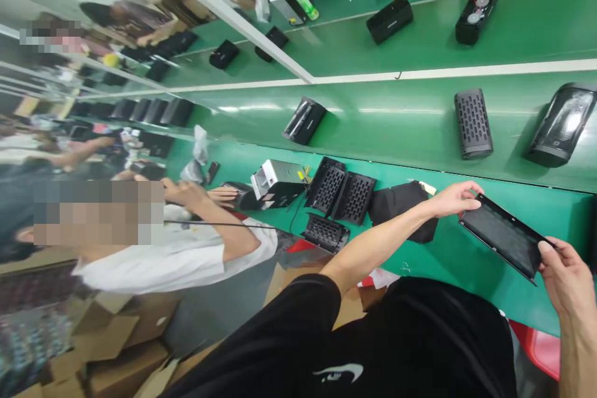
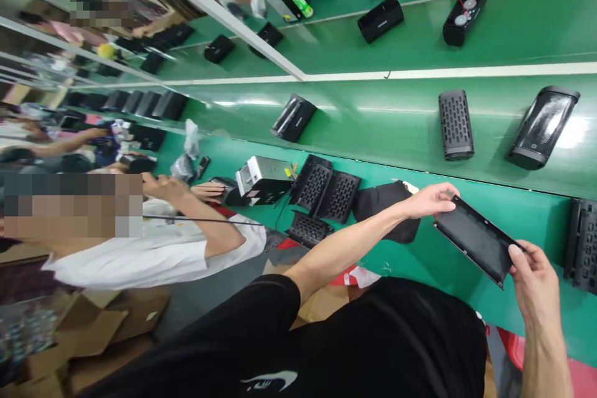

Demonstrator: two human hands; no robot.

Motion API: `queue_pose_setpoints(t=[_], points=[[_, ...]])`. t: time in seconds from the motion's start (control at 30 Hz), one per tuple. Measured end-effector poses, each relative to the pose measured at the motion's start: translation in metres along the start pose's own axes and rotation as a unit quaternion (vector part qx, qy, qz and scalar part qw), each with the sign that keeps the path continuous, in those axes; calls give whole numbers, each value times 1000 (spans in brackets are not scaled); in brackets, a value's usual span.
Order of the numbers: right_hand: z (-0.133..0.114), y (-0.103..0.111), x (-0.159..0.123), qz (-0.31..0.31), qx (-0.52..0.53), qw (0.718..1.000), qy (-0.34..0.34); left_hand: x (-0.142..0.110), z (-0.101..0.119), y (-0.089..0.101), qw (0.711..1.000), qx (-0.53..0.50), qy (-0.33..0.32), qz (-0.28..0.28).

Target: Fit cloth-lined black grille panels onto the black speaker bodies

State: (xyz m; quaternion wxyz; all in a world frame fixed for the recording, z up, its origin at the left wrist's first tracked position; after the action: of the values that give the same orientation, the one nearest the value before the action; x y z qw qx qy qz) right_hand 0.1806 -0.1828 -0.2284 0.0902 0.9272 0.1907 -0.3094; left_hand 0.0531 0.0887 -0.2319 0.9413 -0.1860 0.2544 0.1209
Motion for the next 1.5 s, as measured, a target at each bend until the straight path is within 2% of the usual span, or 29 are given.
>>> queue_pose_setpoints(t=[0.13,0.23,0.33,0.47,0.77,1.23,1.5], points=[[-13,-6,-25,-16,25,999,27,-43,1,-5,994,-88,-49,34],[-17,-12,-38,-22,30,999,31,-68,5,-10,988,-100,-95,64],[-19,-18,-47,-31,27,999,35,-86,5,-12,984,-92,-119,96],[-20,-20,-56,-27,26,999,31,-98,-1,-16,981,-123,-117,99],[-10,-16,-58,-69,8,995,67,-103,-11,-16,975,-123,-130,130],[-6,-17,-53,-45,27,998,21,-102,-7,-17,975,-145,-110,129],[-4,-16,-46,-59,34,997,35,-96,-12,-14,975,-140,-114,133]])
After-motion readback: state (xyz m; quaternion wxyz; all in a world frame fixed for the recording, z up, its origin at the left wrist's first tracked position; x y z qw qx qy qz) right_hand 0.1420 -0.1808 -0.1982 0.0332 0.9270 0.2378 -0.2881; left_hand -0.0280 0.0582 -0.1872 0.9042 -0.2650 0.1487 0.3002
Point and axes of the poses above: each hand's wrist, its own x-axis towards the middle knuckle, its own y-axis out of the back of the hand, z = x × y, the point moved 4 cm from there along x, towards the middle knuckle, and after that the axes turned 2 degrees about -x, right-handed, at the moved point
